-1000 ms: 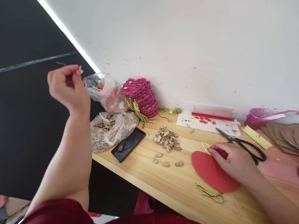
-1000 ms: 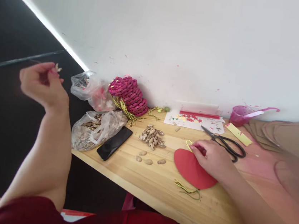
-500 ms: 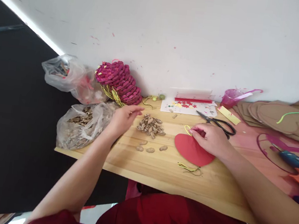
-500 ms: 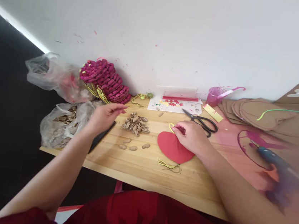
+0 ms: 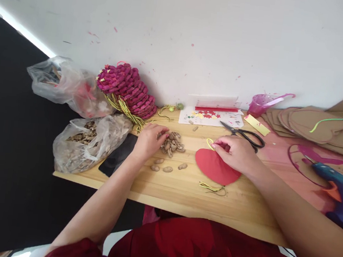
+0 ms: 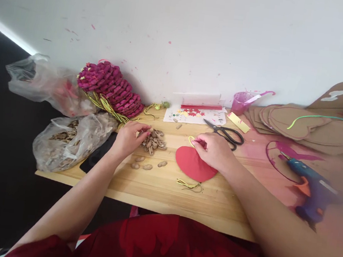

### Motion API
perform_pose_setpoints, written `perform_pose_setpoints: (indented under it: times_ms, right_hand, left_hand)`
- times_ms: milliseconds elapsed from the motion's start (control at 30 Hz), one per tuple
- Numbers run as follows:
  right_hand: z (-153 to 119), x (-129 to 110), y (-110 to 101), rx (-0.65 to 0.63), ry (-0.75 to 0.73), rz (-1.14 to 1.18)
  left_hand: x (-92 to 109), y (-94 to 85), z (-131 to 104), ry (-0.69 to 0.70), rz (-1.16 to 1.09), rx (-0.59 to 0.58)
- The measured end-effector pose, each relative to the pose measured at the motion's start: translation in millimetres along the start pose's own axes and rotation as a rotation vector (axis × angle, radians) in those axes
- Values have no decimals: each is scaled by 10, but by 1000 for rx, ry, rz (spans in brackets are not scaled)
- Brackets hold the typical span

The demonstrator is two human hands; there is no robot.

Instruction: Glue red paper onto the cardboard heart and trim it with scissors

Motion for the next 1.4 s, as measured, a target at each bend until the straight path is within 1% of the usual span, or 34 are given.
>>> perform_pose_setpoints:
  times_ms: [100,167,300,400,433,500,600,667,767,833,967,1033,1100,1200,1300,1400]
  right_hand:
    - [-1,0,1,-3,7,-3]
    - [-1,1,4,-7,11,-3]
    - [1,2,9,-13,13,3]
    - [-3,-3,6,0,9,-1]
    - [-4,-7,5,3,6,-4]
    - [-6,-16,4,-2,3,-6]
    - [-7,-25,1,-15,16,4]
    - [-8,-31,-1,-22,19,6]
    - [-12,-34,2,-17,15,6]
    - [-13,-27,7,-6,14,11]
    - [-9,-8,21,13,14,0]
    - [-5,-1,27,18,12,-8]
    - [-2,3,30,21,11,-7]
    - [-2,-2,29,11,11,0]
    - [-3,-13,23,0,22,6]
    - [0,-21,19,-1,25,3]
  left_hand:
    - [98,16,73,15,-92,-62]
    - [183,80,169,36,-127,-136]
    - [393,300,384,142,-120,-307]
    - [499,456,487,187,-84,-417]
    - [514,484,511,190,-56,-432]
    - [511,491,559,170,6,-409]
    - [458,415,632,104,55,-336]
    - [420,348,656,59,68,-337]
    - [390,236,608,18,89,-379]
    - [394,175,517,26,95,-424]
    - [404,153,285,124,114,-542]
    - [381,165,196,165,140,-563]
    - [342,160,137,175,145,-545]
    - [299,114,77,175,119,-472]
    - [300,91,14,229,83,-399]
    - [292,142,-36,289,62,-363]
Point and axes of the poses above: each hand's wrist, its own z-axis towards the middle knuckle, its own y-axis out of the palm, x = y × z, the point moved 4 cm from there along z, towards the middle knuckle, and after that the axes turned 10 degrees about -x, right-handed, at the moved point
